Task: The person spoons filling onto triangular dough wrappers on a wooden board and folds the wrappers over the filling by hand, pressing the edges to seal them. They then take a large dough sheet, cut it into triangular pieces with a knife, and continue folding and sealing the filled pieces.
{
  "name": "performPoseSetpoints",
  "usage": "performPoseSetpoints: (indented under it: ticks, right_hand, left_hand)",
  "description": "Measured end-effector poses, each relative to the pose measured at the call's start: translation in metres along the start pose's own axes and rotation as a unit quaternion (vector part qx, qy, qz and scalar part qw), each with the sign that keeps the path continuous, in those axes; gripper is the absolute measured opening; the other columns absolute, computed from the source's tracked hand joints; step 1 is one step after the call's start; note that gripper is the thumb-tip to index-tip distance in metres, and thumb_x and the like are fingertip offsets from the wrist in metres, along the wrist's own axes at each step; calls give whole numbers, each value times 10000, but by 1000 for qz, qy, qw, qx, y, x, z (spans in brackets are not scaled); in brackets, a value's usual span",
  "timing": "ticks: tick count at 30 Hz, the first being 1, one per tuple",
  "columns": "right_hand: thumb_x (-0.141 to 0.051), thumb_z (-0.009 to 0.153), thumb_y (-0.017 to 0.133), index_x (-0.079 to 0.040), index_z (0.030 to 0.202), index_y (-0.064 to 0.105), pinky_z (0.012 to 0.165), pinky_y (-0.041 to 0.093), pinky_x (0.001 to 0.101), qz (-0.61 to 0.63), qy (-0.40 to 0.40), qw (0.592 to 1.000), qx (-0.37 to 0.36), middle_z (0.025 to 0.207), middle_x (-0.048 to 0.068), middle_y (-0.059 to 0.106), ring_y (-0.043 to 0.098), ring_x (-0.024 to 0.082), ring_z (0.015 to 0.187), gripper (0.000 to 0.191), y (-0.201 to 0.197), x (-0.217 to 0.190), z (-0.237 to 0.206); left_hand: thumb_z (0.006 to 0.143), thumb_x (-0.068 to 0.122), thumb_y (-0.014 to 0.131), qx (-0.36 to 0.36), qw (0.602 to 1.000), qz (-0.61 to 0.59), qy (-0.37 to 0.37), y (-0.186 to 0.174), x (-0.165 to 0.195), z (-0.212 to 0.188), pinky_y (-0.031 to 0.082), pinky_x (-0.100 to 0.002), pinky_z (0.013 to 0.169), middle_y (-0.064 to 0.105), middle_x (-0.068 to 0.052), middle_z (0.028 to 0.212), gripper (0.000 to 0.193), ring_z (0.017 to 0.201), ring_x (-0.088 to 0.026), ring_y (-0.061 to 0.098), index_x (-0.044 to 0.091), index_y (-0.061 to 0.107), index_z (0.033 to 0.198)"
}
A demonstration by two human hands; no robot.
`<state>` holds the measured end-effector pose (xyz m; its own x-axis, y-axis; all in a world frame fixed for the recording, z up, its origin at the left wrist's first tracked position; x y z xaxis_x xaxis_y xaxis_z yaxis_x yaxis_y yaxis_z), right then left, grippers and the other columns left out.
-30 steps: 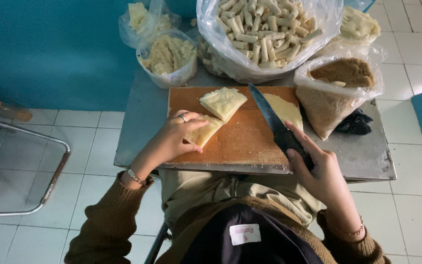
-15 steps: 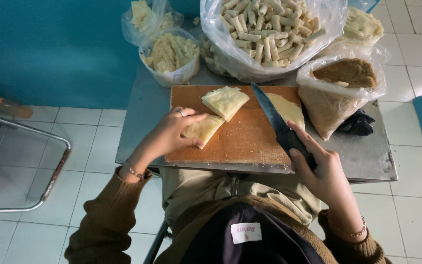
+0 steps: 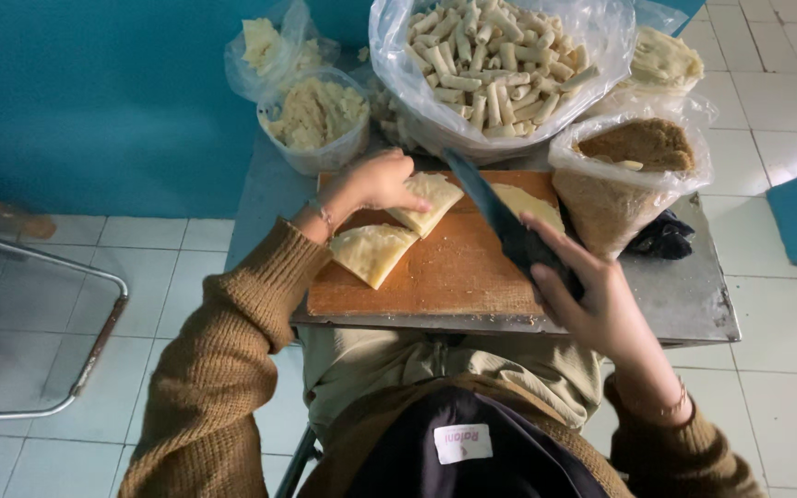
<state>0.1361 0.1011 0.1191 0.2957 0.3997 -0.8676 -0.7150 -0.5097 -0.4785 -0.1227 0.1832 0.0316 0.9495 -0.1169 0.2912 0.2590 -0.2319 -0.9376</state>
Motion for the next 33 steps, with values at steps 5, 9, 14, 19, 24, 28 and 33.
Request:
performPoseSetpoints:
  ticks: [5,9,14,19,24,28,33]
  right_hand:
    - [-25,989,553,-48,1546,468,495,425,201,20,-78,997,7,678,-12,590,503,29,527,563,-12,-30,20]
    - [-10,1015,515,-34,1564,443,513,435,196,40,-96,994,19,718,-11,586,508,29,539,553,-21,-40,25]
    - [-14,1035,487,-12,1579,424,518,435,201,56,-99,993,36,714,-4,572,506,35,542,548,-31,-38,26]
    - [-21,1051,471,-3,1579,438,510,408,205,58,-94,992,59,724,5,572,489,45,542,530,-38,-28,22]
    - [-36,1065,468,-5,1588,424,508,400,201,80,-93,991,53,737,8,568,475,40,547,525,-35,-22,25]
    - [-38,1061,469,-2,1587,424,512,396,200,79,-96,991,49,742,11,577,471,39,547,528,-34,-21,26]
    - [-41,1066,467,3,1589,422,509,398,197,73,-95,991,55,747,16,579,479,38,543,526,-37,-20,24]
  left_hand:
    - [629,586,836,-89,991,-97,-38,5,-7,1,556,-396,863,760,-250,1144,860,1029,-311,745,-83,711,1155]
    - [567,469,987,-7,985,-172,23,-6,6,3,542,-373,799,701,-195,1068,902,947,-294,683,-69,628,1195]
    - [635,256,931,31,957,-290,5,-16,3,-3,558,-302,738,756,-95,953,633,836,-198,700,5,701,1169]
    - [749,135,907,134,912,-386,38,-67,-22,-52,552,-264,753,714,-81,954,402,858,-145,643,17,747,1099]
    - [746,146,870,17,873,-486,33,-33,-22,-107,592,-275,827,763,-37,987,374,911,-113,693,27,745,1077]
    - [775,159,866,-4,844,-536,20,-5,-26,-123,541,-269,818,754,-14,990,359,922,-96,677,10,744,1077]
    - [796,161,854,-21,821,-571,20,17,-35,-119,525,-254,851,756,-24,1033,354,939,-82,669,0,737,1089]
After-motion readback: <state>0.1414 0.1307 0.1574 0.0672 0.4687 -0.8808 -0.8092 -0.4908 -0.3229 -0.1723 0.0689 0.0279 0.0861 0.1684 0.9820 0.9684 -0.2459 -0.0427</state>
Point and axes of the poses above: each hand's wrist, its own z-axis towards the middle knuckle, its own y-axis out of the palm, x = y × z, the point moved 9 cm from there along z, towards the middle knuckle
